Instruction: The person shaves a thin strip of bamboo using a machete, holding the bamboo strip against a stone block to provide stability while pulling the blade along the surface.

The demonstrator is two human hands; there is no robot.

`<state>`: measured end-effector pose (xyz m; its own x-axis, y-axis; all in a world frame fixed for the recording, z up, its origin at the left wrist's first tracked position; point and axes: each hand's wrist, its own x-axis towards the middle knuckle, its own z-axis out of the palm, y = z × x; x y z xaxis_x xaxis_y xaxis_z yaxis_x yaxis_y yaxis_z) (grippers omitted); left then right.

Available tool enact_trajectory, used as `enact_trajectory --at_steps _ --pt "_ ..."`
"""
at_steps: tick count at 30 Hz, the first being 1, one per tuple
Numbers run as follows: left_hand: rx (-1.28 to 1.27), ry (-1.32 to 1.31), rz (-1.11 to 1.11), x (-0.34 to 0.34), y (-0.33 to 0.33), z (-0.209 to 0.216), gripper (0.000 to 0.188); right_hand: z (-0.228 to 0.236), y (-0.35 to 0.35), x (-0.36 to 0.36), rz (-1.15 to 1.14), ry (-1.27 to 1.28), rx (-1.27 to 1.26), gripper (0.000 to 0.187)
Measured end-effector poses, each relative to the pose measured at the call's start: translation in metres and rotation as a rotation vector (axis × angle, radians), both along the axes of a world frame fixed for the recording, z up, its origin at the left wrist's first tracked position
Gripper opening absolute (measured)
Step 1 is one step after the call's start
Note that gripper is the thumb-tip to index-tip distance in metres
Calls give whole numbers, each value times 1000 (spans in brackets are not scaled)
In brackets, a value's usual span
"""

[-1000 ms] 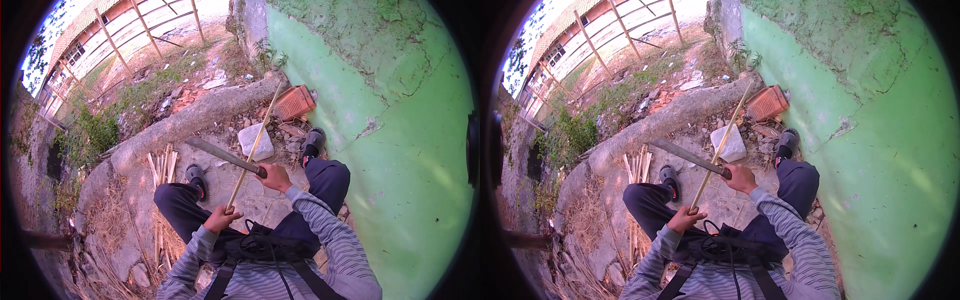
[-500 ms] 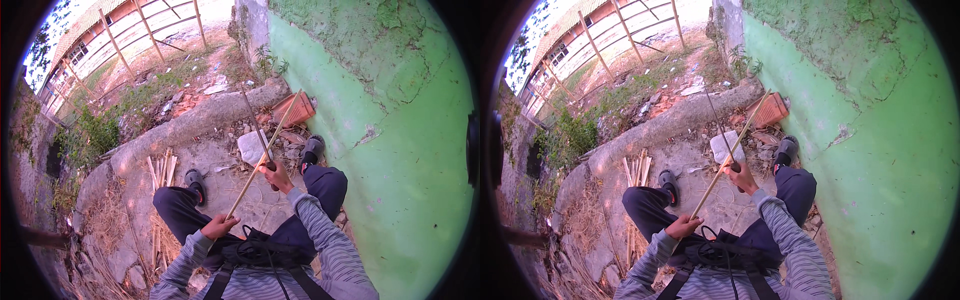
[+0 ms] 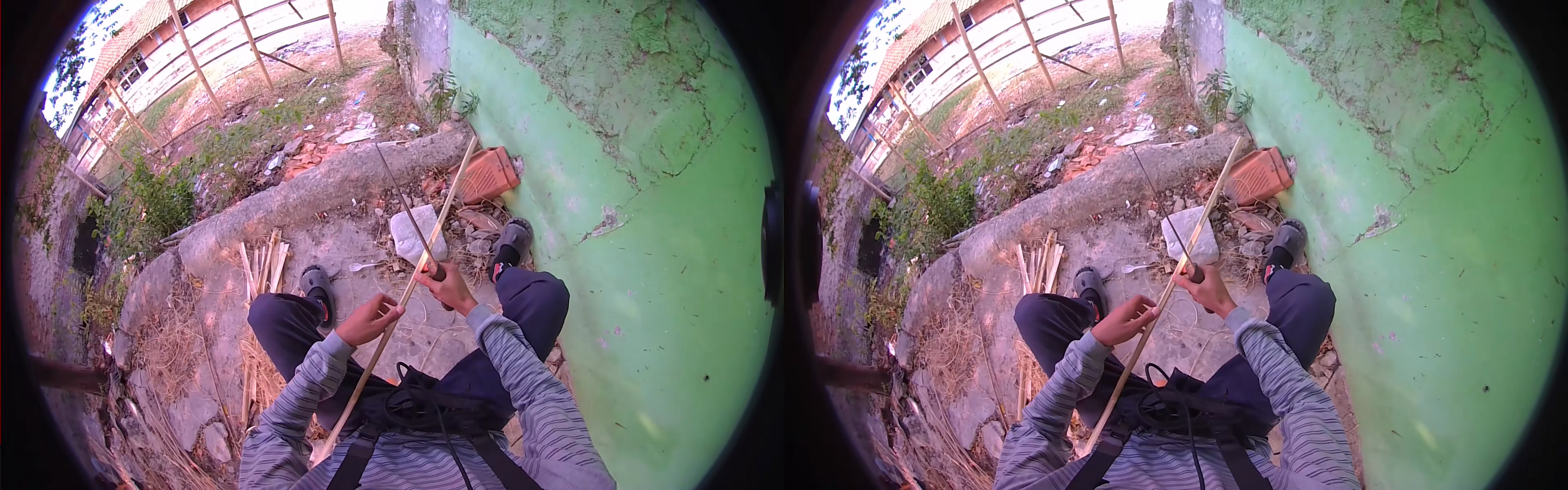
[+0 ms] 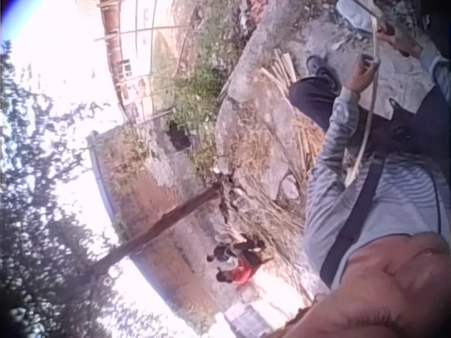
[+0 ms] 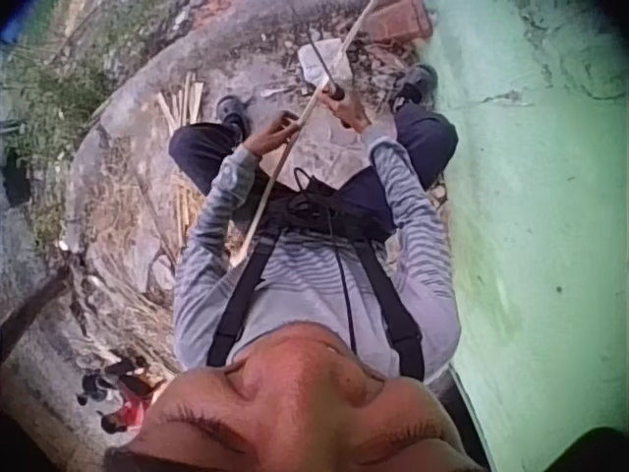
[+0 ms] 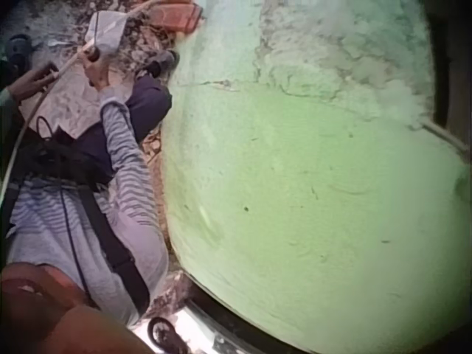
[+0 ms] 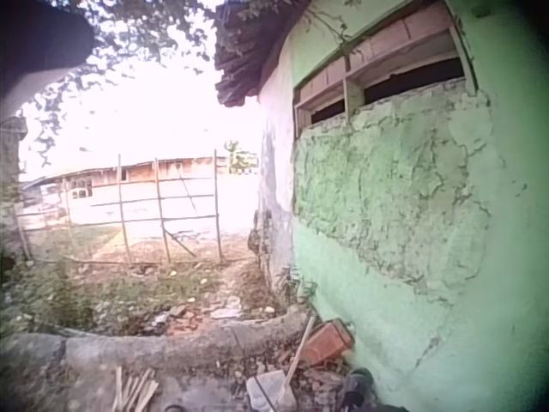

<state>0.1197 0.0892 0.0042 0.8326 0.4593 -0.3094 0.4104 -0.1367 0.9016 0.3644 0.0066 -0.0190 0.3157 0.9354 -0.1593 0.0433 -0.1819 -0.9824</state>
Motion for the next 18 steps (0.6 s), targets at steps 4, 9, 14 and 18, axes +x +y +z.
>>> enact_trajectory --at_steps 4,9,14,18 --pt "-384 1 31 32 5 -11 38 -3 3 -6 35 -109 13 28" --pt "-563 -85 80 41 13 -45 29 -23 4 -3 32 -240 66 33" --pt "-585 23 262 40 12 -51 26 -26 -1 -2 82 -417 -49 40" --pt "-573 31 314 41 12 -65 24 -34 -9 -3 133 -578 -115 45"
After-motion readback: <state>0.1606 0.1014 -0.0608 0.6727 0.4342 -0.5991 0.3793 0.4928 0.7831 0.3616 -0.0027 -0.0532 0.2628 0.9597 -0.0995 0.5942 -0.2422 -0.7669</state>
